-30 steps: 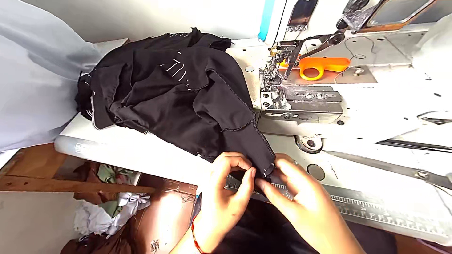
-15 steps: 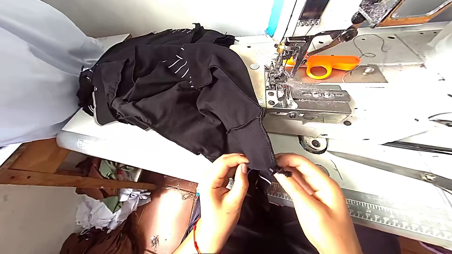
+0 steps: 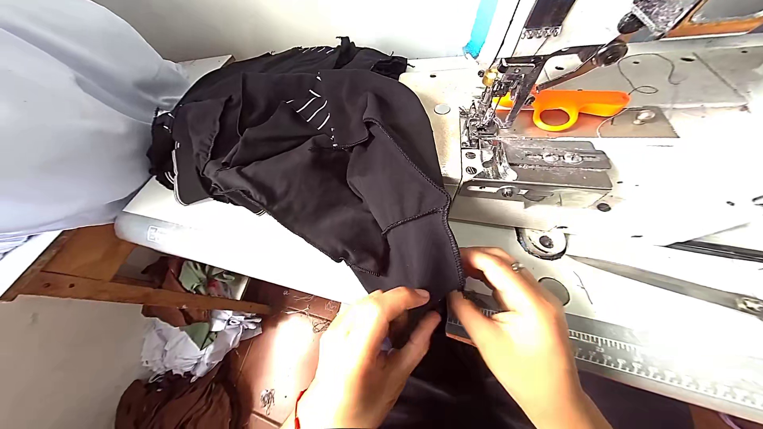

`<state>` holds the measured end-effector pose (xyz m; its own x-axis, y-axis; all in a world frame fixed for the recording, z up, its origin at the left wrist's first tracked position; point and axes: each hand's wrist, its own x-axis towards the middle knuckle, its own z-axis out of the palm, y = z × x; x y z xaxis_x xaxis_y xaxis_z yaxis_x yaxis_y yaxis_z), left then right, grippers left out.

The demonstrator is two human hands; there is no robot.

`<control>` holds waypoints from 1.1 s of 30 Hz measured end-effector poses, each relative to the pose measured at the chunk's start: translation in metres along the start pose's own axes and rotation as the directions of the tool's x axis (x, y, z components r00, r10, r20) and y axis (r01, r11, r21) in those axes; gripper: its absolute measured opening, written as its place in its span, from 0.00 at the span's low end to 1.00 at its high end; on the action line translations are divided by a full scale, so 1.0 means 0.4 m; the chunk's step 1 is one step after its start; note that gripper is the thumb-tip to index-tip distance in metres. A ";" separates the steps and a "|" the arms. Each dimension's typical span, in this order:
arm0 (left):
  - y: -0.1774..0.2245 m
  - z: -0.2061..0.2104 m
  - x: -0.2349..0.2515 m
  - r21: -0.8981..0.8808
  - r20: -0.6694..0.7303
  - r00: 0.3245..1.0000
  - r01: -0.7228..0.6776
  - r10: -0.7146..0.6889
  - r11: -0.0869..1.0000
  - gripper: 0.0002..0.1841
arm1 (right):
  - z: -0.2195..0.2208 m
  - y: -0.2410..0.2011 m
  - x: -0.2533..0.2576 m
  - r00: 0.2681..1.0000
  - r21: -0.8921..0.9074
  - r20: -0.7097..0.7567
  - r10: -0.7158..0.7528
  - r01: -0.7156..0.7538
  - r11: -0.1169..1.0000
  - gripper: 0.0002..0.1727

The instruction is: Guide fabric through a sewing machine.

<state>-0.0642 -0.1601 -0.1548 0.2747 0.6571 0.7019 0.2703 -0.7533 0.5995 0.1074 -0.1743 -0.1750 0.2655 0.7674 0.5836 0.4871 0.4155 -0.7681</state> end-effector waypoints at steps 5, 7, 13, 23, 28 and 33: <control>-0.019 -0.037 -0.025 0.241 -0.022 0.999 -0.043 0.049 0.969 0.12 | -0.019 -0.015 0.002 0.988 0.097 -0.153 -0.027 0.042 0.994 0.08; -0.014 -0.032 -0.026 0.259 -0.045 0.994 -0.084 0.099 0.962 0.09 | -0.005 -0.018 -0.011 0.994 0.033 -0.105 -0.043 0.046 0.998 0.10; -0.031 -0.064 -0.017 0.215 -0.251 0.966 -0.012 0.067 0.976 0.10 | -0.031 -0.010 -0.021 0.992 -0.107 -0.096 -0.084 0.074 0.992 0.06; -0.002 -0.066 -0.008 -0.752 -0.123 0.877 0.222 -0.464 0.620 0.09 | -0.028 0.001 -0.010 0.968 0.297 -0.201 0.152 -0.087 0.951 0.10; -0.049 -0.134 0.019 -0.247 0.087 0.995 0.065 -0.045 0.967 0.10 | -0.038 -0.051 0.046 0.902 0.802 0.108 0.418 -0.328 0.500 0.05; -0.078 -0.156 0.083 -0.398 0.189 0.975 0.187 -0.119 0.898 0.11 | -0.065 0.001 0.095 0.995 0.414 0.074 0.071 -0.096 0.905 0.07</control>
<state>-0.1212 -0.1164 -0.1263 0.4101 0.7348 0.5402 -0.0736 -0.5637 0.8227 0.1393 -0.1576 -0.1464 0.2368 0.8292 0.5063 0.0712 0.5049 -0.8602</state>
